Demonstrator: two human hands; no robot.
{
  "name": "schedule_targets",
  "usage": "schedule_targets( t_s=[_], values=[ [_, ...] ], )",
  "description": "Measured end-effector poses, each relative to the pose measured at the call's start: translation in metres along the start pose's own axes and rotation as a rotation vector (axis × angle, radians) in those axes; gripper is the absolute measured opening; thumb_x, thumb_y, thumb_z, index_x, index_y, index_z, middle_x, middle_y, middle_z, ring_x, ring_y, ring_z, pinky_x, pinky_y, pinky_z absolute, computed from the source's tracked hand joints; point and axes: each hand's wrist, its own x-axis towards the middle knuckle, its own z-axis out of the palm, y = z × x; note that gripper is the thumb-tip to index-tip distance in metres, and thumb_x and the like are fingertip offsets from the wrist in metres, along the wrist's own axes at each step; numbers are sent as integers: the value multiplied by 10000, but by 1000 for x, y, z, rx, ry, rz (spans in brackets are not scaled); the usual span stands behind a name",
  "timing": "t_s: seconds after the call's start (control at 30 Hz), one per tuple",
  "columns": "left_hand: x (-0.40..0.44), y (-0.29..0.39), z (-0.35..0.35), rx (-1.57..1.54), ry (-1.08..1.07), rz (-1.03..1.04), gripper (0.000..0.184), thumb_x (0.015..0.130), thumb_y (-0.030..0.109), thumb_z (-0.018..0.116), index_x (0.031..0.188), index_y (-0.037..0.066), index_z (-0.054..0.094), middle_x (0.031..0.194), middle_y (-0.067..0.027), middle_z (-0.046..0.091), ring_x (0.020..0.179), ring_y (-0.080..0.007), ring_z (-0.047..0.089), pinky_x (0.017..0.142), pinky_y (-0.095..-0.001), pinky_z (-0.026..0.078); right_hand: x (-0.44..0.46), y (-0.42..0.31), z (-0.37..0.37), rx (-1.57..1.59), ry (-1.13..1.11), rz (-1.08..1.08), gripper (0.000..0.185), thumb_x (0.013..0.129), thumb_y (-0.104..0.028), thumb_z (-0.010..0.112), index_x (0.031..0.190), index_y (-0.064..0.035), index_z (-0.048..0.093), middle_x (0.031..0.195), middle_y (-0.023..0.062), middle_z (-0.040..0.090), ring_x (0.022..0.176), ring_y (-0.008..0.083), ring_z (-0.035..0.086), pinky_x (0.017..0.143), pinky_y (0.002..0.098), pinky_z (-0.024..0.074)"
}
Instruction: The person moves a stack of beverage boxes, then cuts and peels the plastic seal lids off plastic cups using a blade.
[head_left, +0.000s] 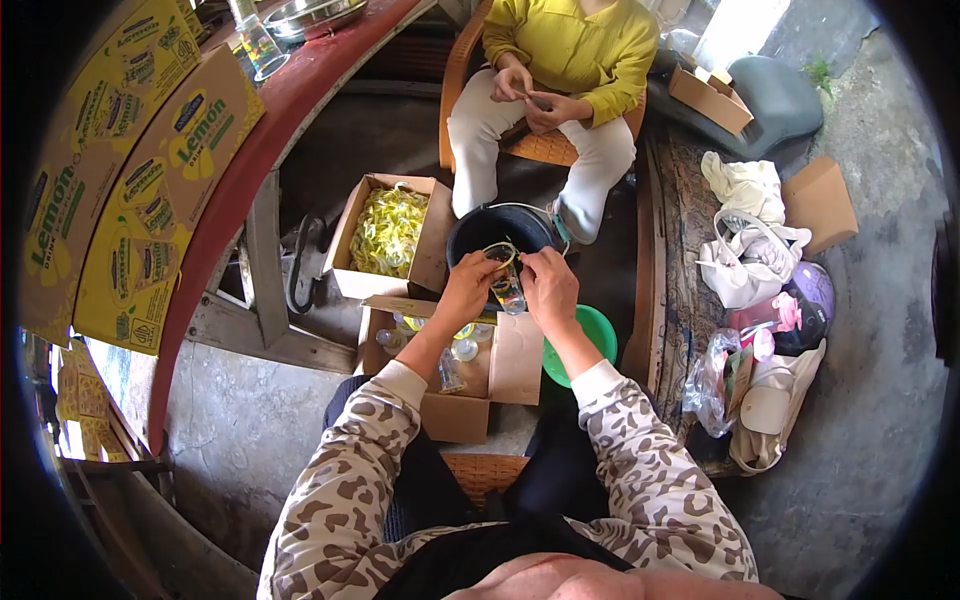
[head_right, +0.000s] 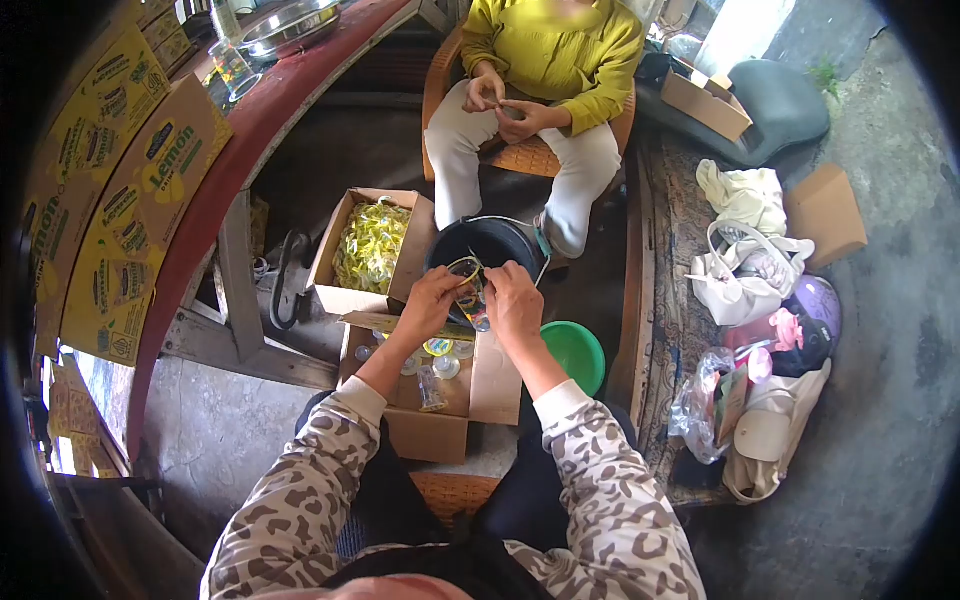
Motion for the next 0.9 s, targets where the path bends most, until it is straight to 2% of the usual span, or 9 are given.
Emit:
schedule_targets(
  t_s=[0.1,0.17,0.27,0.3,0.37,0.4,0.53,0.73,0.9],
  values=[
    [-3,13,1,-29,-65,10,143,865,68,636,984,23,701,841,-127,594,827,-297,578,736,-366,465,6,13,7,-18,-12,28,113,768,-50,667,879,-66,655,825,85,565,816,294,606,684,411,497],
    [-3,17,-3,-8,-95,-23,143,878,61,624,996,20,695,842,-114,594,832,-253,593,747,-347,468,9,16,8,15,-27,103,105,781,-59,666,885,-64,674,836,89,600,822,299,623,697,415,495],
    [-1,5,-9,-285,-132,-271,179,964,115,554,1002,-9,677,865,-44,609,854,-130,604,800,-301,489,13,16,3,200,-9,333,105,801,-97,677,897,-64,702,858,92,666,794,295,660,710,396,505],
    [0,1,-8,-286,-133,-273,179,964,115,554,1002,-9,677,865,-44,609,854,-130,604,800,-301,489,14,16,0,200,-11,334,105,801,-97,677,897,-64,702,858,92,666,794,295,660,710,396,505],
    [3,-7,-4,-800,8,-611,234,1002,173,522,1057,-13,652,877,-19,612,866,-130,605,852,-277,503,14,22,-7,258,-69,440,116,800,-107,682,903,-61,709,861,93,686,784,286,676,717,378,514],
    [5,-17,-6,-783,-37,-665,250,1025,191,477,1104,-4,612,942,-34,610,938,-151,607,908,-313,525,13,29,-7,276,-86,466,132,797,-109,689,917,-60,716,873,95,703,791,261,687,733,360,517],
    [4,-37,2,-1014,62,-751,225,1034,179,437,1109,10,565,1087,-97,576,1043,-193,595,935,-411,558,13,47,-13,329,-115,525,140,792,-117,710,919,-59,715,862,94,707,777,231,683,731,354,511],
    [8,-25,3,-1259,145,-800,280,1029,137,425,1289,42,383,1145,-145,543,1003,-259,616,935,-441,563,10,37,-16,249,-176,467,159,788,-106,707,940,-59,700,882,106,699,806,263,682,741,370,520],
    [7,-22,3,-1333,147,-823,291,1021,73,394,1310,93,366,1164,-158,537,991,-271,621,922,-428,570,7,36,-7,194,-221,469,170,784,-103,700,949,-60,699,910,113,701,833,282,683,749,379,523]
  ],
)
